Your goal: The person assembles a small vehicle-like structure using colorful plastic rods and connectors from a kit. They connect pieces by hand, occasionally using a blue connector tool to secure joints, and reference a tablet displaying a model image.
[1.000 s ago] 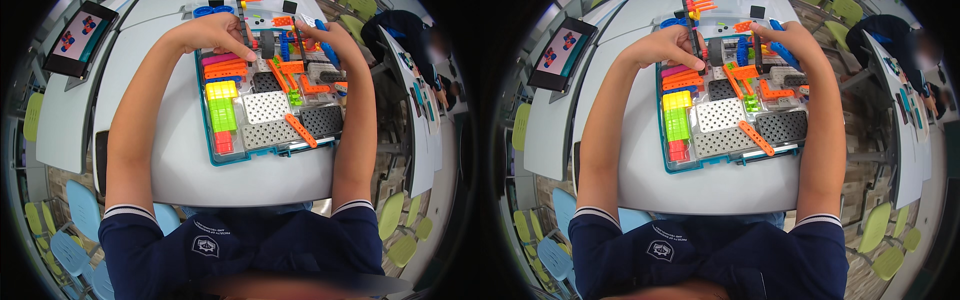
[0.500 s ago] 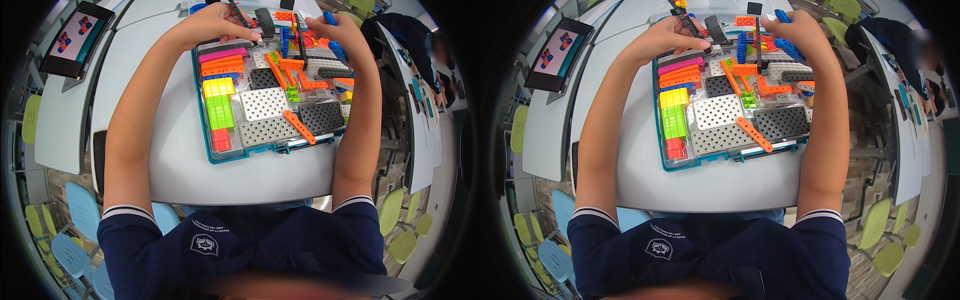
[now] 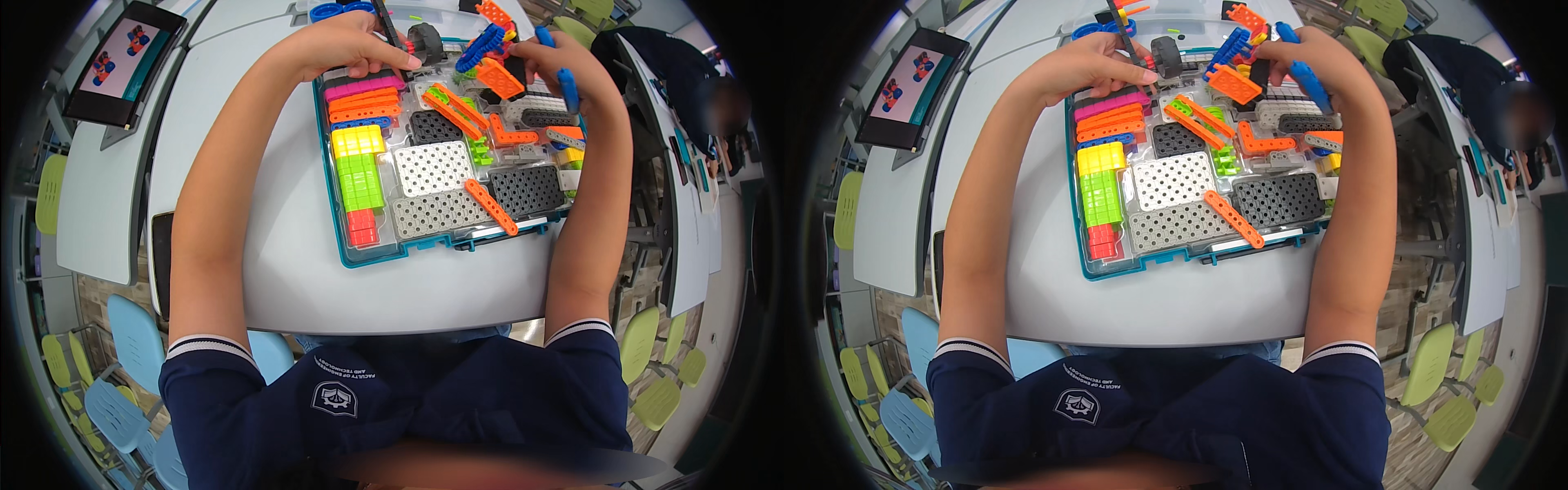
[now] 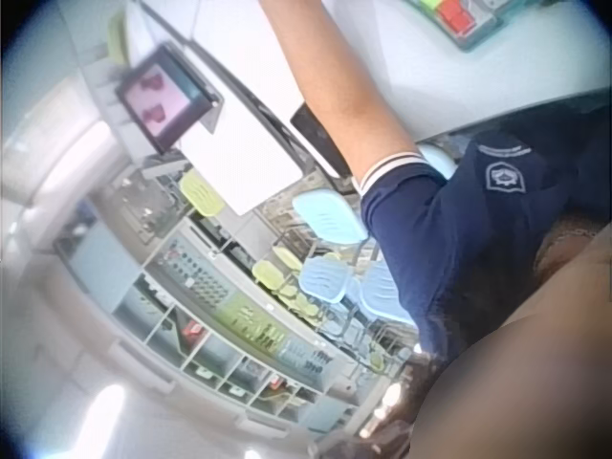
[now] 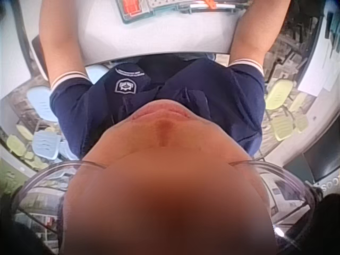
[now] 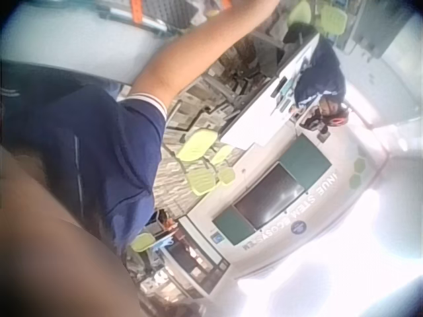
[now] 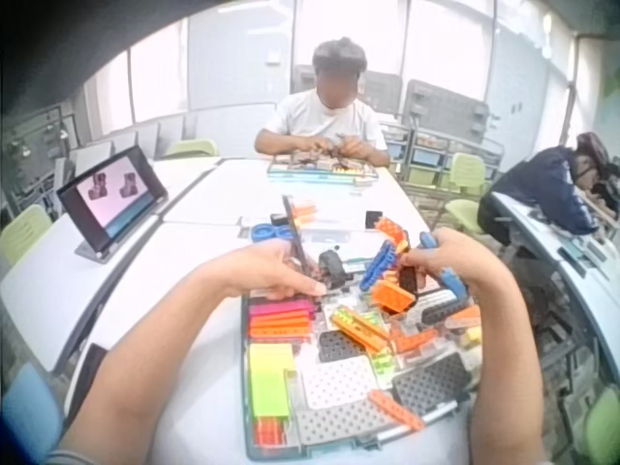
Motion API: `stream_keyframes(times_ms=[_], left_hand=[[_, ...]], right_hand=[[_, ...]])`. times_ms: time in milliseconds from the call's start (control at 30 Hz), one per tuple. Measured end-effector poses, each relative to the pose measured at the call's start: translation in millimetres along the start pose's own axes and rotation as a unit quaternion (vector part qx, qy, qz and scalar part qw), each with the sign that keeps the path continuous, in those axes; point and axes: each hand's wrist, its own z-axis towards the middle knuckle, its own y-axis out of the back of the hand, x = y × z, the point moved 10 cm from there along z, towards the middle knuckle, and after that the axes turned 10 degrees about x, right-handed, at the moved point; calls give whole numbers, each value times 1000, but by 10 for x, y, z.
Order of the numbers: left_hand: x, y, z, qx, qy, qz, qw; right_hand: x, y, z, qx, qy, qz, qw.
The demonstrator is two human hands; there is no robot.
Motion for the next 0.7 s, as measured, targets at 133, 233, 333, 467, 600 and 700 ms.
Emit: stream_keyframes(times_ms=[133,233,333,467,600,700], left_hand=[[19,24,-55,-6,46,18,999],[11,-10,-80,8,67,10,998],[2,4,-108,3,82,16,996],[-9,139,-210,-26,143,133,980],[-514,410,-484,-253,85,386,883],[-952,166,-420,-285,-65,470,833]], right_hand=[[15,213,-148,-43,25,14,999],[24,392,-267,-108,35,18,993],[-64,521,-408,-108,3,37,994],[-131,736,-540,-133,8,67,989],[-191,912,-689,-153,25,72,985],[-208,1037,-776,-188,40,70,979]])
